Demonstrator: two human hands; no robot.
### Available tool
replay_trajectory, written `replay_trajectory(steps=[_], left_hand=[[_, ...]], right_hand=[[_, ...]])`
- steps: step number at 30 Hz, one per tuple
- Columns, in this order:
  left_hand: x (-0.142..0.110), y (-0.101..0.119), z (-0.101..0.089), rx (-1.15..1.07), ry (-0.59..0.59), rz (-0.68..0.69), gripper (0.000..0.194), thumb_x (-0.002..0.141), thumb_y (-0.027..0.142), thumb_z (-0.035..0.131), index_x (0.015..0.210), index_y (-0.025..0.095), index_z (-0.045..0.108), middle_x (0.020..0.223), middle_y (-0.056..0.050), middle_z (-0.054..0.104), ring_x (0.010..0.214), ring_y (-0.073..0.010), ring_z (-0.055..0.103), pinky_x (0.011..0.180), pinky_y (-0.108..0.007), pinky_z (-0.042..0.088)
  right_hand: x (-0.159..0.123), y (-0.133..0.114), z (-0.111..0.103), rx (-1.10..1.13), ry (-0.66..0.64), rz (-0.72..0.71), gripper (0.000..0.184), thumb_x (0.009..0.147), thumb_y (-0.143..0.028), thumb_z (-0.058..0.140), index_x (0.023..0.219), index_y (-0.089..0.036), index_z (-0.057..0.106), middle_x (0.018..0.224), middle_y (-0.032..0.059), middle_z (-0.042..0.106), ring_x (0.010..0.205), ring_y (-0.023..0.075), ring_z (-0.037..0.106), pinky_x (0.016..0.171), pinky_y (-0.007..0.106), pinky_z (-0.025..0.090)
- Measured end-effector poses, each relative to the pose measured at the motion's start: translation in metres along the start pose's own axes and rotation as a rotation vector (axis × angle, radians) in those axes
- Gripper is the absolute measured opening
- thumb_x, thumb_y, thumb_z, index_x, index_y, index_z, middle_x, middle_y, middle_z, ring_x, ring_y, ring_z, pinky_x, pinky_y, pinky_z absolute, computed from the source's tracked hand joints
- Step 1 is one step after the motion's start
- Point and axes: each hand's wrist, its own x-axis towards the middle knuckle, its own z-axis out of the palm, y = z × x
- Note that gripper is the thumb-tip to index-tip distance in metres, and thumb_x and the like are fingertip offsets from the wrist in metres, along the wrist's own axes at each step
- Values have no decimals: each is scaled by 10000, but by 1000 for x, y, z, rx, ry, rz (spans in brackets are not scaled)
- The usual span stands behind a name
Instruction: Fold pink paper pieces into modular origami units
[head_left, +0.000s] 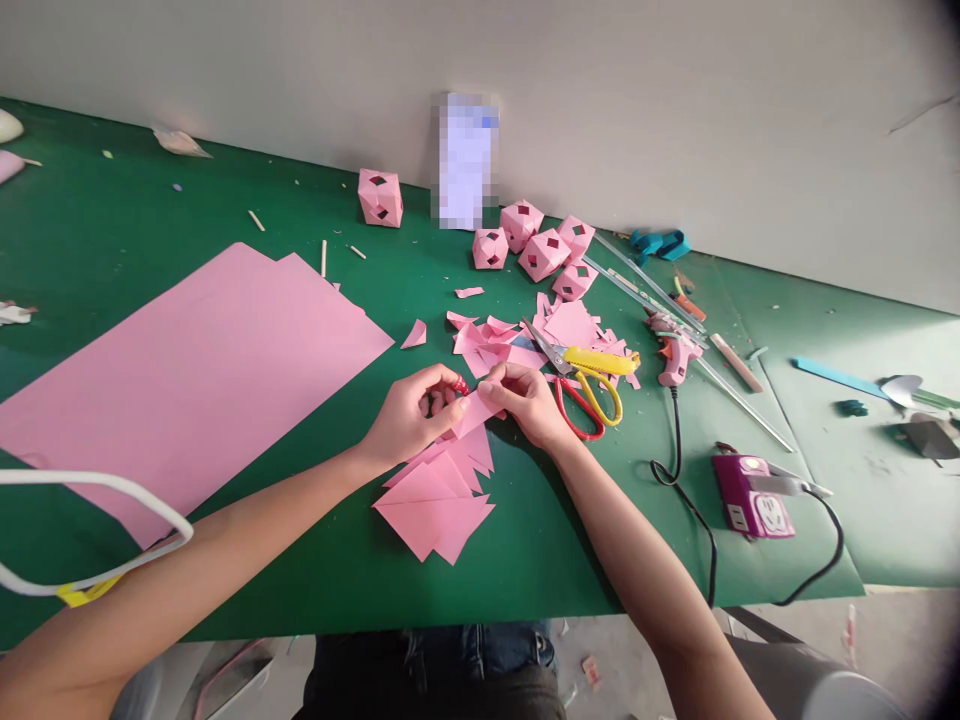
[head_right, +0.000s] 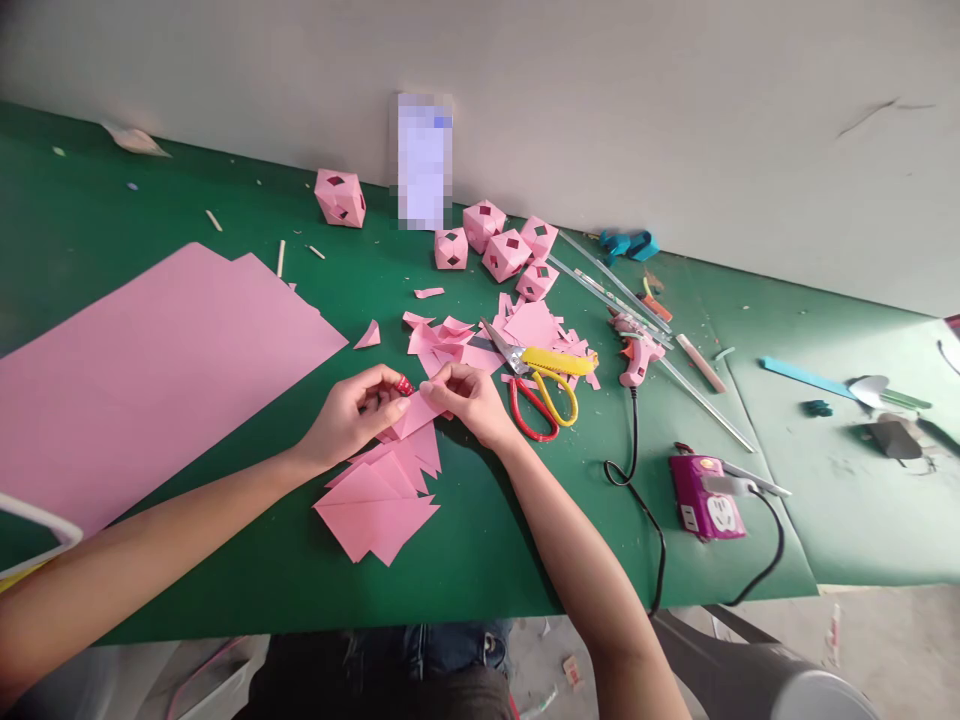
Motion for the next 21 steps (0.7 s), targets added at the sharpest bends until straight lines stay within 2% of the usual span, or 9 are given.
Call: replay_trajectory(steps=[6, 12, 17, 21], left_hand=[[-2, 2, 0, 11, -6, 6, 126, 829, 258, 671, 765, 199, 580, 603, 51, 549, 513, -93, 455, 498, -232, 360], [-2, 1, -2, -18, -9, 23, 202, 829, 250, 643, 675, 196, 525, 594, 43, 507, 529, -91, 395, 499, -236, 317], [-5, -2, -7, -103, 32, 48, 271, 804, 229, 614, 606, 200, 431, 589, 44, 406, 531, -89, 346, 495, -242, 291], [-4, -5, -9, -120, 91, 53, 206, 855, 275, 623, 691, 197, 526, 641, 28, 483, 563, -99, 408, 517, -237, 344]], right_hand=[[-1, -5, 8, -83, -4, 6, 459, 748, -562, 858, 686, -198, 586, 594, -50, 510, 523, 88, 409, 495, 251, 319], [1, 0, 3, 19, -24, 17, 393, 804, -464, 826, 675, -203, 561, 545, -64, 458, 501, 88, 388, 487, 250, 287], [5, 0, -10, 197, 115, 48, 422, 722, -440, 845, 664, -222, 489, 598, -62, 425, 506, 88, 362, 445, 236, 280], [6, 0, -17, 194, 119, 57, 409, 708, -436, 853, 665, -214, 512, 618, -60, 423, 515, 85, 370, 454, 231, 301]])
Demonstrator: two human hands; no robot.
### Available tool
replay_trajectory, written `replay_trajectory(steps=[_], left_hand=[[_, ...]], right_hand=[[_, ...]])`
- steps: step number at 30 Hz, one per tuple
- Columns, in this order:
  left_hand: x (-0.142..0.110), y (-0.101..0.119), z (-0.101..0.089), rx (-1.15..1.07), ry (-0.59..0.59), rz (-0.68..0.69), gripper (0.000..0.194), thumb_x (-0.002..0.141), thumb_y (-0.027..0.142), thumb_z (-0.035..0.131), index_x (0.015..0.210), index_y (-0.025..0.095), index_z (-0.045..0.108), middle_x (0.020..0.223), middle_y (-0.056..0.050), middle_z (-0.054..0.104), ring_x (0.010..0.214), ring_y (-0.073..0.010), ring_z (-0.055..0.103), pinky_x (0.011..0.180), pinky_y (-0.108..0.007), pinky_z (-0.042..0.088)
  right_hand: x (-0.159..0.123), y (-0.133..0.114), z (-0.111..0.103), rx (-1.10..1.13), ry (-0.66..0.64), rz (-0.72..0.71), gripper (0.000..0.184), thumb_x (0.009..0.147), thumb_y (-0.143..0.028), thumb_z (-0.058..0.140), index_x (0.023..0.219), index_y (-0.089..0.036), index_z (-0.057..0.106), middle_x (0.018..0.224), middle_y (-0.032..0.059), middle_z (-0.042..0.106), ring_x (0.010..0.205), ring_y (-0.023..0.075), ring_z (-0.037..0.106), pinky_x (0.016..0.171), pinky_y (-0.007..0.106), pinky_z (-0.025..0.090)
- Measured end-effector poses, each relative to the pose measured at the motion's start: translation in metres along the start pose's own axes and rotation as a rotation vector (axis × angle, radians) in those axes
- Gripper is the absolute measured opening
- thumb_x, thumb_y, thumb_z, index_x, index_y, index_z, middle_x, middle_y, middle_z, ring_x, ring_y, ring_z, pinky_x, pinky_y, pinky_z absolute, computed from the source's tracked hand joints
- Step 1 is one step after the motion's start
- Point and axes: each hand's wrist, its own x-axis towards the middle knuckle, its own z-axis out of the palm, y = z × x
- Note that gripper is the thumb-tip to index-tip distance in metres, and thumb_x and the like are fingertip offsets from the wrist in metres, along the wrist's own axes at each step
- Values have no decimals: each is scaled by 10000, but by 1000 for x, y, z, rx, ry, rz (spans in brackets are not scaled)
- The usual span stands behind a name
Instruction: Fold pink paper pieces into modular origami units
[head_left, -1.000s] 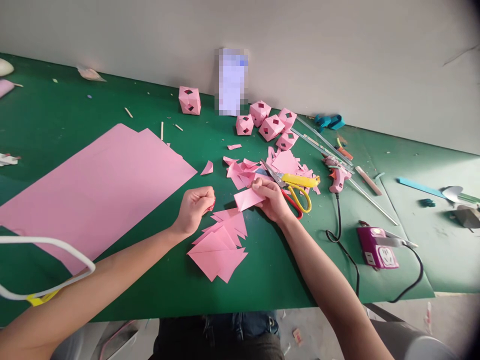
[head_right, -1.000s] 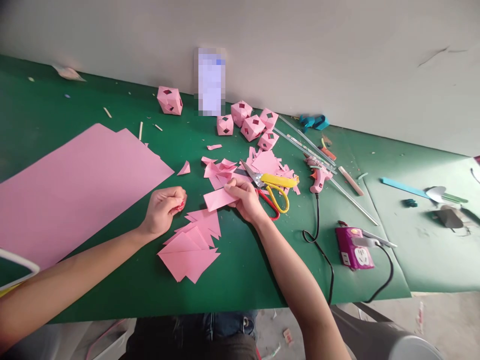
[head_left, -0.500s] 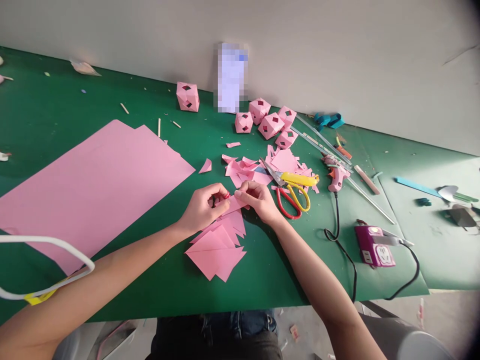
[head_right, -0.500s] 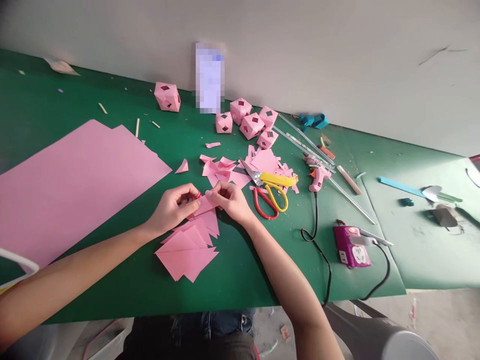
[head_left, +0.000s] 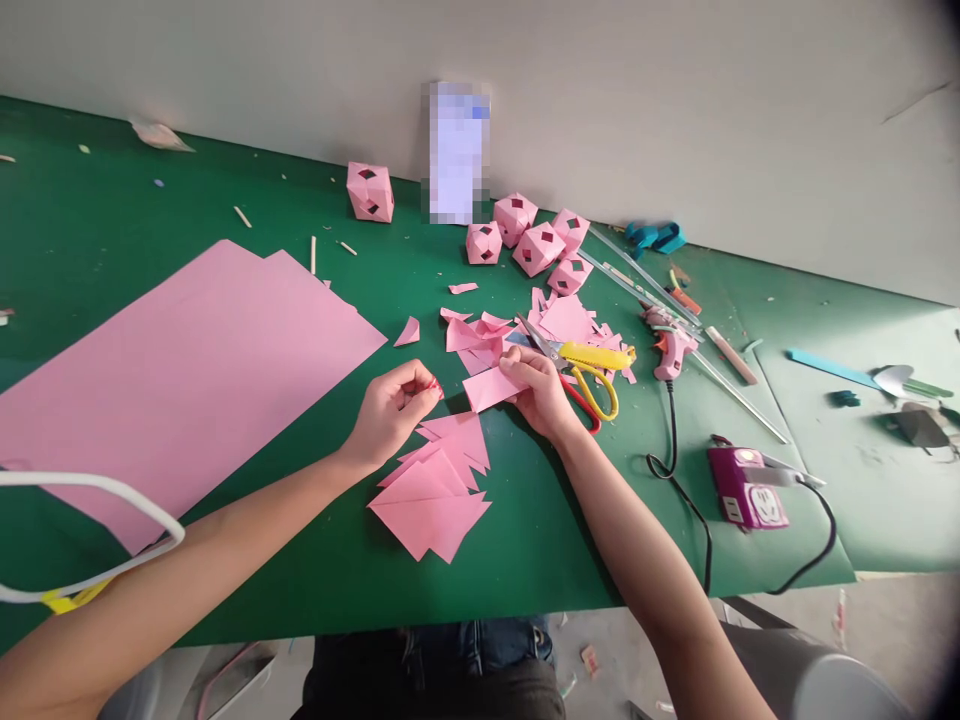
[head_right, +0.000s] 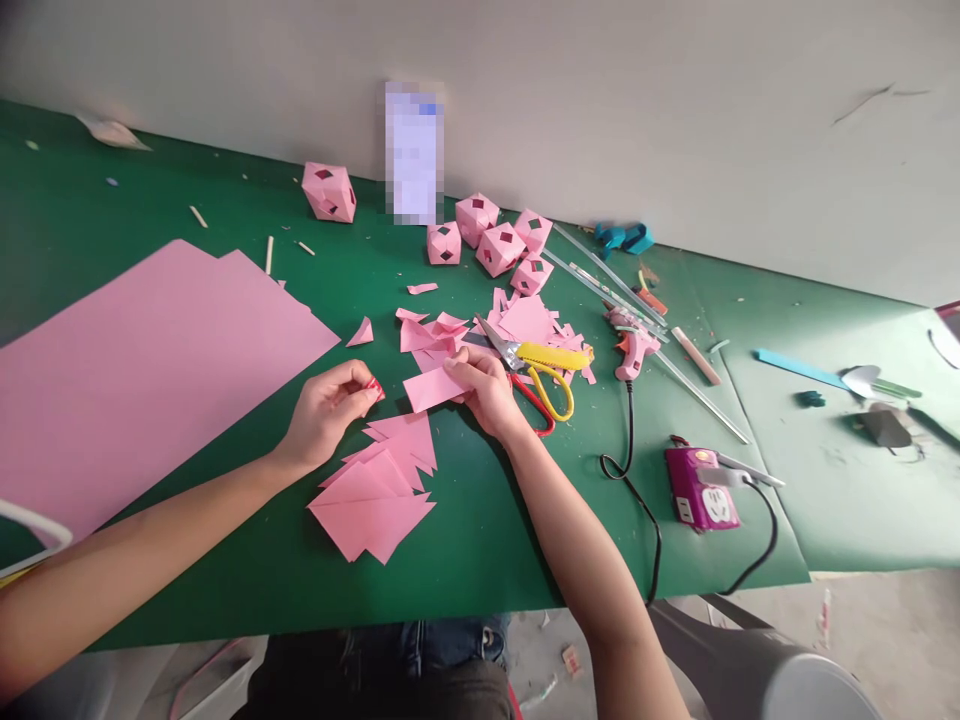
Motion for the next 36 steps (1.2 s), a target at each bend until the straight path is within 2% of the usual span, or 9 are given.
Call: replay_trajectory(steps=[4, 7, 12, 16, 20, 26, 31, 33, 36], left_hand=[[1, 1, 5, 74, -17, -44, 205, 927, 397, 655, 901, 195, 635, 733, 4, 589, 628, -118, 495, 542, -232, 383], [0, 2, 10, 196, -75, -28, 270, 974, 436, 626, 852, 196, 618, 714, 7, 586, 619, -114, 491, 544, -236, 365], [0, 0, 9, 181, 8, 15, 333, 1001, 461, 593, 796, 200, 568, 673, 28, 499, 575, -108, 408, 535, -252, 336], [2, 1, 8, 252, -26, 34, 315, 986, 426, 622, 777, 198, 564, 652, 40, 468, 583, -107, 385, 548, -252, 322], [1, 4, 10, 286, -39, 51, 300, 966, 415, 648, 770, 196, 588, 643, 41, 468, 586, -108, 383, 546, -255, 309], [-2, 4, 7, 220, 3, 12, 334, 954, 423, 650, 721, 201, 561, 596, 44, 430, 544, -108, 381, 520, -256, 321], [5, -8, 0, 15, 157, -58, 298, 966, 435, 624, 783, 223, 522, 592, 53, 495, 469, -104, 473, 477, -244, 388], [7, -12, -2, -42, 176, -74, 295, 960, 430, 635, 784, 224, 518, 598, 53, 498, 464, -104, 494, 455, -236, 392], [7, -12, 0, -21, 160, -105, 270, 956, 419, 645, 803, 218, 550, 618, 48, 541, 467, -103, 516, 450, -231, 404]], right_hand=[[-2, 2, 5, -128, -72, -26, 428, 742, -491, 862, 672, -208, 550, 593, -57, 472, 511, 89, 408, 484, 245, 319], [-6, 1, 12, -236, -80, -110, 400, 826, -528, 802, 720, -206, 589, 603, -46, 521, 530, 100, 456, 535, 261, 360], [-11, -2, 17, -382, -160, -142, 324, 861, -494, 739, 777, -205, 621, 673, -9, 612, 621, 141, 558, 628, 289, 451], [-12, 4, 19, -519, -191, -183, 172, 854, -362, 700, 830, -193, 676, 756, 5, 641, 654, 137, 540, 615, 277, 416], [-11, 8, 22, -587, -208, -201, 106, 814, -262, 639, 731, -199, 626, 664, -27, 557, 606, 121, 456, 579, 270, 345], [-12, 4, 20, -577, -235, -192, 140, 736, -225, 600, 623, -211, 521, 618, -44, 465, 597, 115, 388, 578, 275, 296], [-12, -2, 10, -431, -201, -159, 208, 749, -265, 645, 589, -215, 521, 609, -26, 493, 602, 129, 419, 572, 282, 312], [-12, -2, 10, -373, -164, -180, 198, 793, -314, 679, 651, -212, 586, 664, -7, 555, 636, 140, 477, 588, 284, 361], [-14, 0, 14, -361, -125, -233, 208, 839, -385, 744, 963, -223, 704, 940, 39, 654, 765, 162, 570, 625, 285, 437]])
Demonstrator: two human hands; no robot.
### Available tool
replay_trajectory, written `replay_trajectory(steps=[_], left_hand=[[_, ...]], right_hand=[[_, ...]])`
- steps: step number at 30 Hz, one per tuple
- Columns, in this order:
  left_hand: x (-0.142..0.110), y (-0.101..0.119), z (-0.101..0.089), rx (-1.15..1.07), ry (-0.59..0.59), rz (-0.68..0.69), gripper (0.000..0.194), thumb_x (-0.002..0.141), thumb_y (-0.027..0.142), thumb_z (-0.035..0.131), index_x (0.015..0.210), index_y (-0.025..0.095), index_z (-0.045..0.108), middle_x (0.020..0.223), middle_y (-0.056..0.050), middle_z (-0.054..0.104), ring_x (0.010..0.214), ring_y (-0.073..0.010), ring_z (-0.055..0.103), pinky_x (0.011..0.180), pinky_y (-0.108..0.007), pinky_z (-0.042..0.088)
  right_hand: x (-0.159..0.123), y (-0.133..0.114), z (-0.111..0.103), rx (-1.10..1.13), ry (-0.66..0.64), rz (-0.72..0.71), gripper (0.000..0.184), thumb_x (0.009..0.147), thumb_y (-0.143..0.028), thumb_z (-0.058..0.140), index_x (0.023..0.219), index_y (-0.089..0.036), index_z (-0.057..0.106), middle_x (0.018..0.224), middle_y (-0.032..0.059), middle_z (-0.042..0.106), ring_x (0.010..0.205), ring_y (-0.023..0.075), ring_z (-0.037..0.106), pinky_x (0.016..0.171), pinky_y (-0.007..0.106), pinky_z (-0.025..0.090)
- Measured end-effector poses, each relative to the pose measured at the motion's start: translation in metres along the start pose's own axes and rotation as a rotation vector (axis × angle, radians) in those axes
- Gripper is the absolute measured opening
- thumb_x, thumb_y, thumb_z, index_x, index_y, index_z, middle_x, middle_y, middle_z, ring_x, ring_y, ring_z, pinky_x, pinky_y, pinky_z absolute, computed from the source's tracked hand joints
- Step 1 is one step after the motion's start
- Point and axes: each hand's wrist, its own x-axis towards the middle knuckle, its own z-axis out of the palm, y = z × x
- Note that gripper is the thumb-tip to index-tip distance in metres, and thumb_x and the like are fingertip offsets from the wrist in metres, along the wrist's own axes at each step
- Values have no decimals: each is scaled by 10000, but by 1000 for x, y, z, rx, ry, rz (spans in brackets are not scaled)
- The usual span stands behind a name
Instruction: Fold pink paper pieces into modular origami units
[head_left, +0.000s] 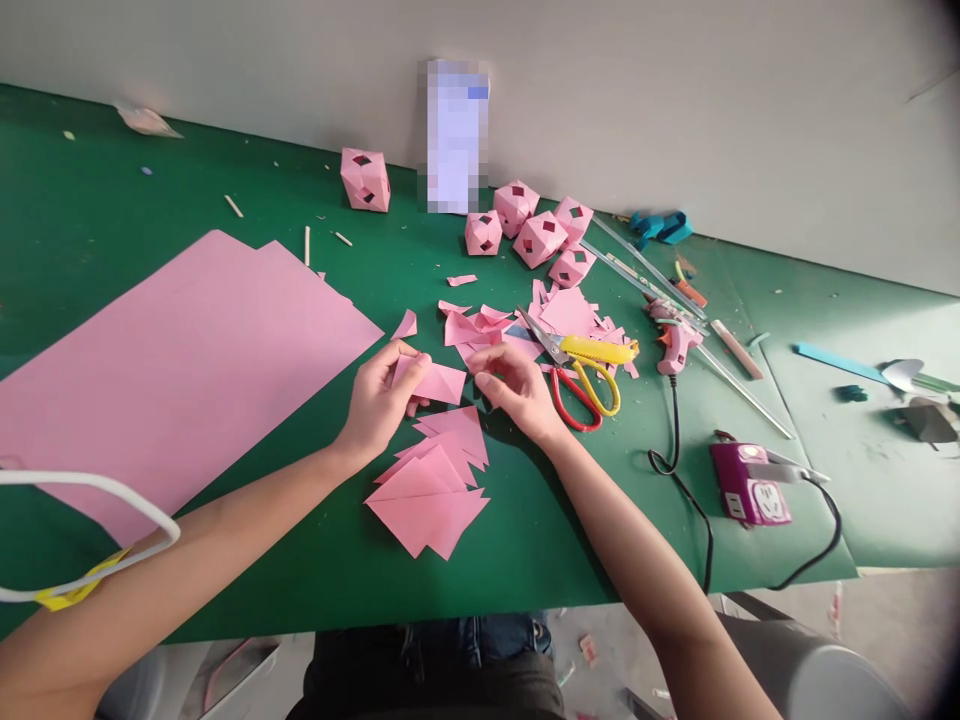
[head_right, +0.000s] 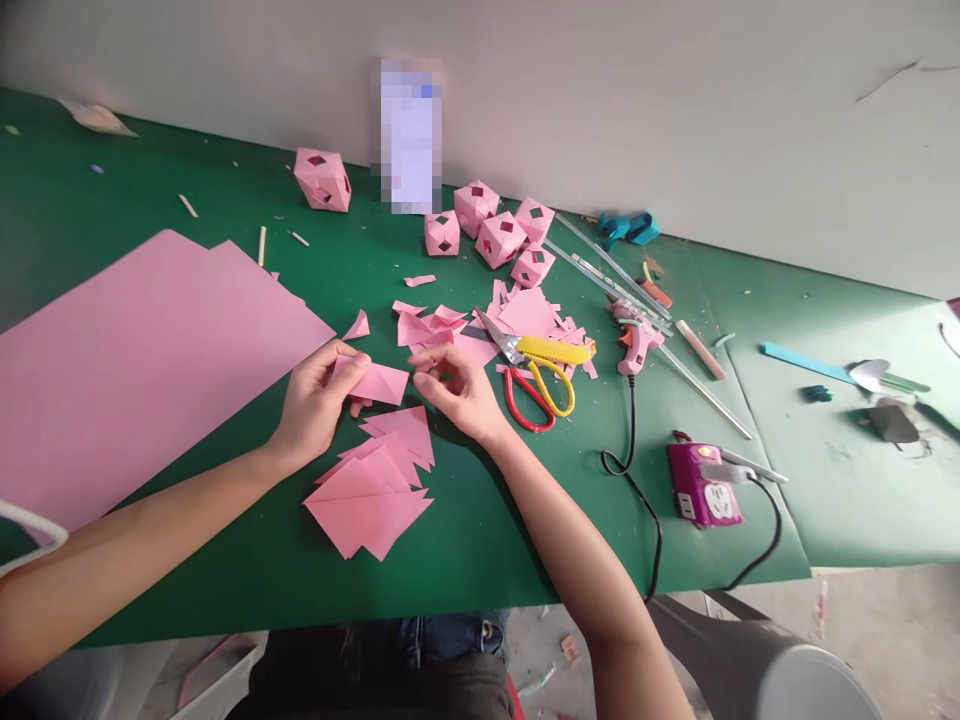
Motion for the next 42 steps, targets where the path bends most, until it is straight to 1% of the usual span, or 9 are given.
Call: replay_trajectory(steps=[5, 9, 14, 19, 30, 34, 38, 40, 42], left_hand=[[-3, 8, 3, 130, -54, 11, 240, 957, 399, 640, 811, 216, 587, 549, 63, 483, 455, -110, 477, 459, -242, 380], [-3, 14, 5, 190, -86, 28, 240, 966, 385, 618, 804, 208, 598, 551, 62, 456, 463, -108, 463, 467, -245, 369], [-4, 17, 7, 165, -92, 11, 328, 996, 500, 570, 872, 200, 618, 602, 37, 550, 514, -116, 526, 499, -233, 411], [-4, 13, 8, 50, -98, 6, 445, 841, 547, 773, 1090, 206, 631, 880, -20, 702, 702, -153, 655, 588, -238, 500], [-2, 9, 7, 152, -69, 13, 264, 860, 397, 745, 1011, 197, 663, 798, 17, 597, 606, -110, 496, 528, -235, 408], [0, 6, 6, 48, -5, -18, 321, 830, 423, 790, 1009, 194, 652, 879, -13, 662, 651, -121, 561, 546, -232, 451], [4, 5, 6, -40, 40, -87, 397, 806, 446, 818, 1057, 207, 625, 862, -15, 692, 546, -113, 580, 474, -236, 463], [5, 7, 6, -57, 58, -123, 441, 774, 450, 844, 1059, 212, 606, 816, 0, 685, 460, -101, 546, 409, -235, 436], [7, 10, 7, -60, 73, -141, 467, 749, 438, 859, 1063, 212, 596, 801, 6, 685, 423, -95, 528, 377, -236, 427]], right_hand=[[-5, 0, 12, -277, -67, -148, 597, 753, -363, 890, 1297, -271, 662, 1163, 69, 681, 885, 195, 616, 718, 317, 510], [-7, 3, 15, -399, -62, -220, 488, 813, -369, 843, 1263, -261, 688, 1154, 76, 735, 849, 201, 637, 770, 354, 530], [-7, 4, 12, -352, -2, -136, 387, 875, -448, 777, 1193, -233, 725, 1102, 76, 772, 738, 170, 635, 685, 329, 531], [-6, 6, 10, -191, 17, -26, 432, 921, -571, 699, 1150, -205, 724, 984, 67, 761, 760, 181, 671, 662, 309, 534], [-3, 11, 5, -313, 10, -20, 530, 1022, -665, 441, 741, -220, 503, 685, -17, 486, 659, 151, 471, 651, 302, 412], [-3, 12, 5, -266, 0, -17, 410, 1024, -573, 499, 850, -218, 607, 696, -19, 495, 657, 151, 460, 642, 296, 425], [-4, 10, 3, -134, -13, -77, 339, 1009, -412, 533, 1300, -287, 656, 1075, 58, 703, 964, 217, 643, 721, 320, 546], [-3, 9, 2, -143, -35, -138, 302, 975, -328, 561, 1225, -292, 728, 1252, 79, 699, 1198, 257, 623, 798, 347, 582], [-2, 9, 1, -202, -60, -176, 251, 933, -260, 598, 1091, -281, 792, 1234, 85, 718, 1315, 279, 578, 861, 367, 591]])
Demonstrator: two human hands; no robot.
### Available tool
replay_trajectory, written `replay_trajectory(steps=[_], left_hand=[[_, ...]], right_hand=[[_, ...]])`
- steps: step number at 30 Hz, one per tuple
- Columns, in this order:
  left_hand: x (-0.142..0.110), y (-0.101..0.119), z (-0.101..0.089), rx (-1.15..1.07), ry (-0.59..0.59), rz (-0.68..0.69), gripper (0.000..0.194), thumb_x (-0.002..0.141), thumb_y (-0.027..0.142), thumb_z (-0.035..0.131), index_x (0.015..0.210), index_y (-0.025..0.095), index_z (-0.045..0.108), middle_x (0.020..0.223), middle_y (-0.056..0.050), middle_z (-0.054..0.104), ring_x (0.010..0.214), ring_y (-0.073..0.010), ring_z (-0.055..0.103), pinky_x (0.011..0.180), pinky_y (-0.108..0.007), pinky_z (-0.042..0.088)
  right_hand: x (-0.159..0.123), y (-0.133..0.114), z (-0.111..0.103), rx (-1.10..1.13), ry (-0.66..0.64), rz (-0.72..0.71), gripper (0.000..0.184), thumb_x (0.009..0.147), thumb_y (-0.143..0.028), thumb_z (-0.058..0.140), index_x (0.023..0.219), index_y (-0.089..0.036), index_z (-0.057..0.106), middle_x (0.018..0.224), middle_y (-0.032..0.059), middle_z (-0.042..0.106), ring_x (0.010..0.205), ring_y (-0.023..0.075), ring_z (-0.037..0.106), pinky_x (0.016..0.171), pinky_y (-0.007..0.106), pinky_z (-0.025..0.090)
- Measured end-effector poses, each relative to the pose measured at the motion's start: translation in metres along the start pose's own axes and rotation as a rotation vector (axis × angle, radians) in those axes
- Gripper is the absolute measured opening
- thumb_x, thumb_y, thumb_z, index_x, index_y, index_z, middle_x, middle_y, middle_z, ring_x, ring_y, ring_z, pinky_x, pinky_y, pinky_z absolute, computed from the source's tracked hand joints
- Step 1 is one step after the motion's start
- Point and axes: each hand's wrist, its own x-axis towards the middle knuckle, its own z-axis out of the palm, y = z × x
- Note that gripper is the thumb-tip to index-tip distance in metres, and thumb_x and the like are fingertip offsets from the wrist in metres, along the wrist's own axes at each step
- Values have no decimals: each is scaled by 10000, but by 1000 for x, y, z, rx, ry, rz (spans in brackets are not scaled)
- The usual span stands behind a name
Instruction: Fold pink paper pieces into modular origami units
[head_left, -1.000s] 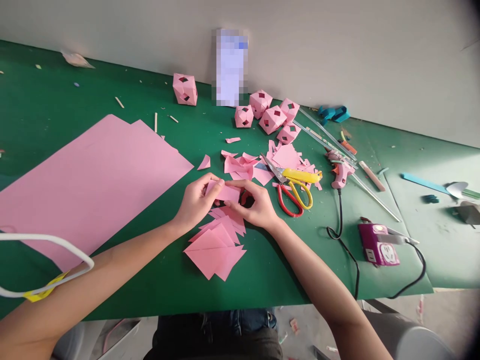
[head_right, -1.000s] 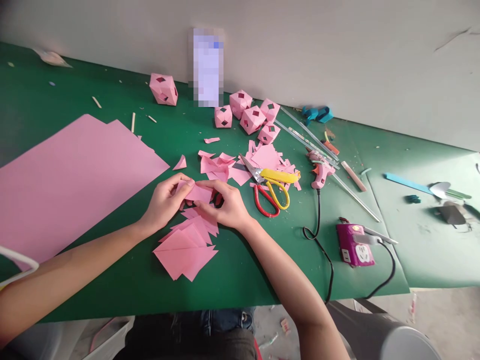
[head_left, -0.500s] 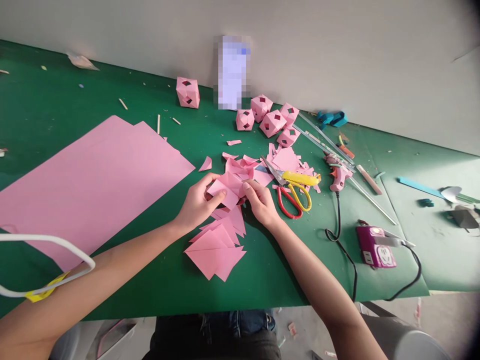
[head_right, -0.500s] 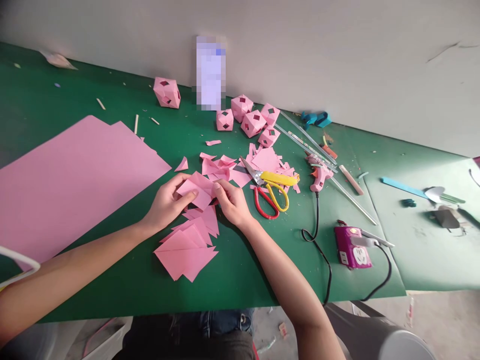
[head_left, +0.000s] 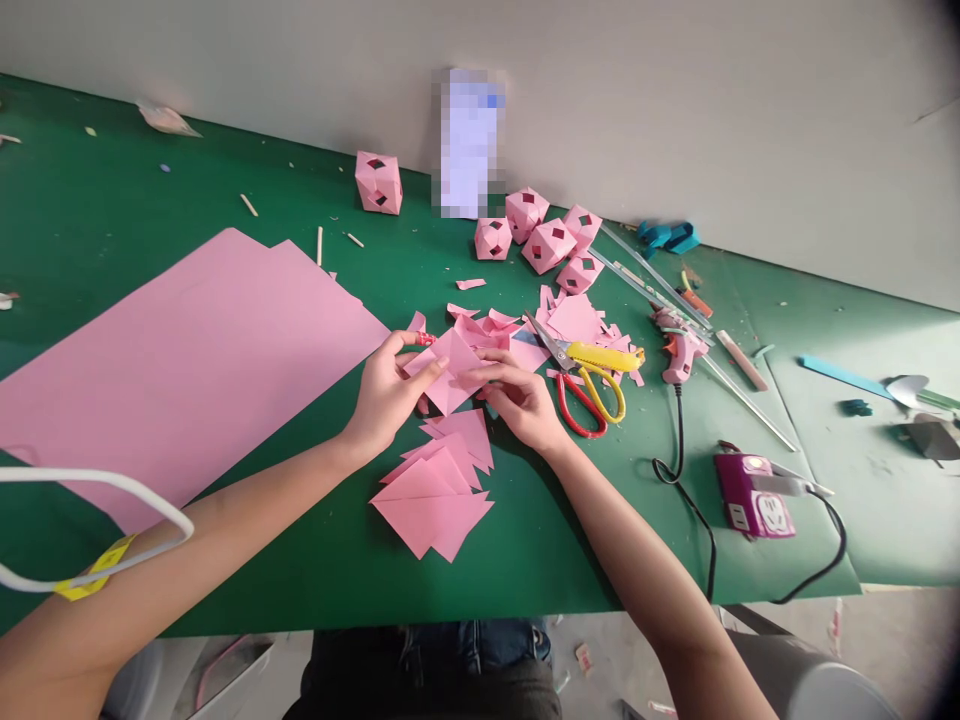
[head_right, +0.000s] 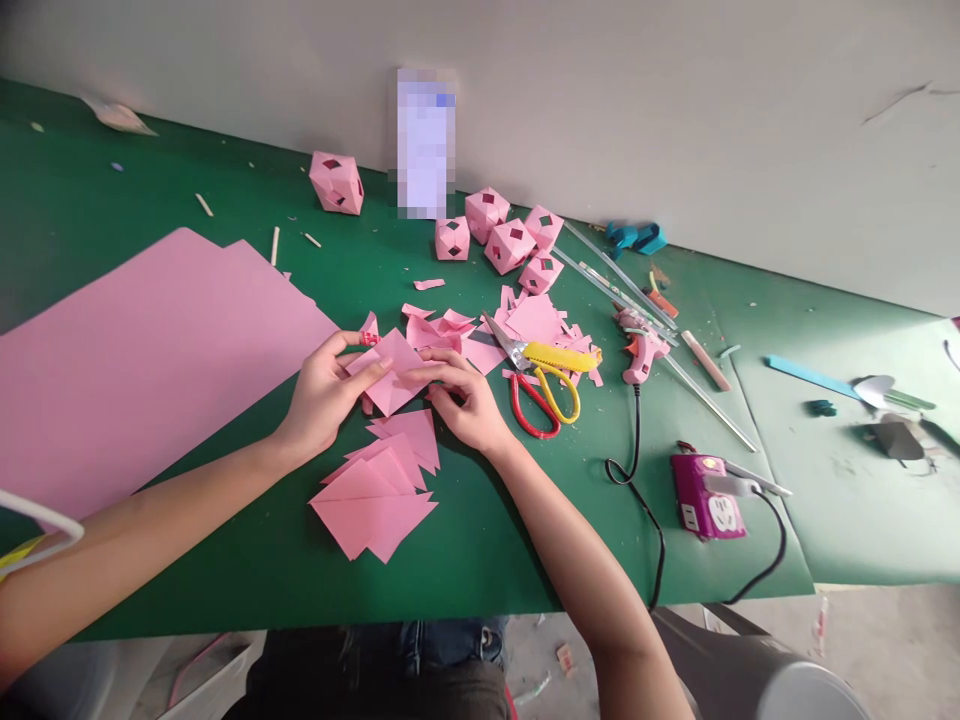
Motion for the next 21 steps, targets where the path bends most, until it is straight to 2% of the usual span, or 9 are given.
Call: replay_trajectory(steps=[4, 8, 11, 14, 16, 19, 21], left_hand=[[-1, 4, 2, 0, -9, -6, 439, 776, 414, 831, 1072, 206, 582, 781, 8, 687, 431, -100, 543, 396, -238, 455], [-1, 0, 1, 60, -5, 68, 417, 804, 427, 813, 1078, 195, 601, 848, -18, 707, 560, -117, 619, 508, -232, 491], [-2, -4, 0, 173, -21, 147, 360, 833, 428, 791, 1046, 186, 631, 932, -47, 721, 677, -130, 643, 563, -225, 479], [-4, -7, 0, 250, -116, 148, 358, 862, 449, 762, 1072, 193, 627, 893, -37, 727, 585, -117, 582, 511, -236, 435], [-6, -8, 0, 241, -175, 134, 362, 902, 487, 717, 1103, 204, 614, 790, -9, 700, 533, -117, 537, 480, -241, 403], [-9, -5, -1, 234, -205, 181, 342, 997, 535, 571, 1113, 215, 607, 608, 41, 574, 511, -124, 499, 488, -242, 368], [-11, -3, -1, 245, -227, 223, 366, 1021, 546, 521, 1175, 220, 588, 586, 55, 549, 502, -125, 507, 513, -247, 380]], right_hand=[[0, 1, 2, -40, -9, 29, 236, 874, -234, 705, 1079, -276, 813, 1232, 99, 706, 1335, 272, 576, 816, 329, 609], [1, 3, 2, 12, 17, 96, 239, 822, -377, 838, 1034, -267, 827, 1297, 105, 659, 1312, 268, 599, 837, 324, 624], [2, 3, 2, 8, 30, 83, 269, 806, -488, 858, 950, -262, 831, 1250, 103, 675, 1307, 278, 601, 942, 379, 605], [4, 3, 2, -21, 48, 43, 310, 784, -550, 867, 854, -253, 810, 1171, 93, 698, 1266, 276, 618, 1069, 426, 527], [4, 3, 3, -9, 73, 44, 365, 760, -585, 873, 831, -240, 773, 1141, 89, 692, 1203, 270, 638, 1024, 416, 533], [4, 4, 5, 20, 95, 70, 434, 734, -592, 888, 854, -230, 680, 975, 49, 670, 960, 218, 658, 854, 361, 547], [4, 5, 7, 40, 108, 90, 481, 726, -580, 899, 914, -236, 621, 915, 17, 636, 840, 181, 621, 752, 324, 521]])
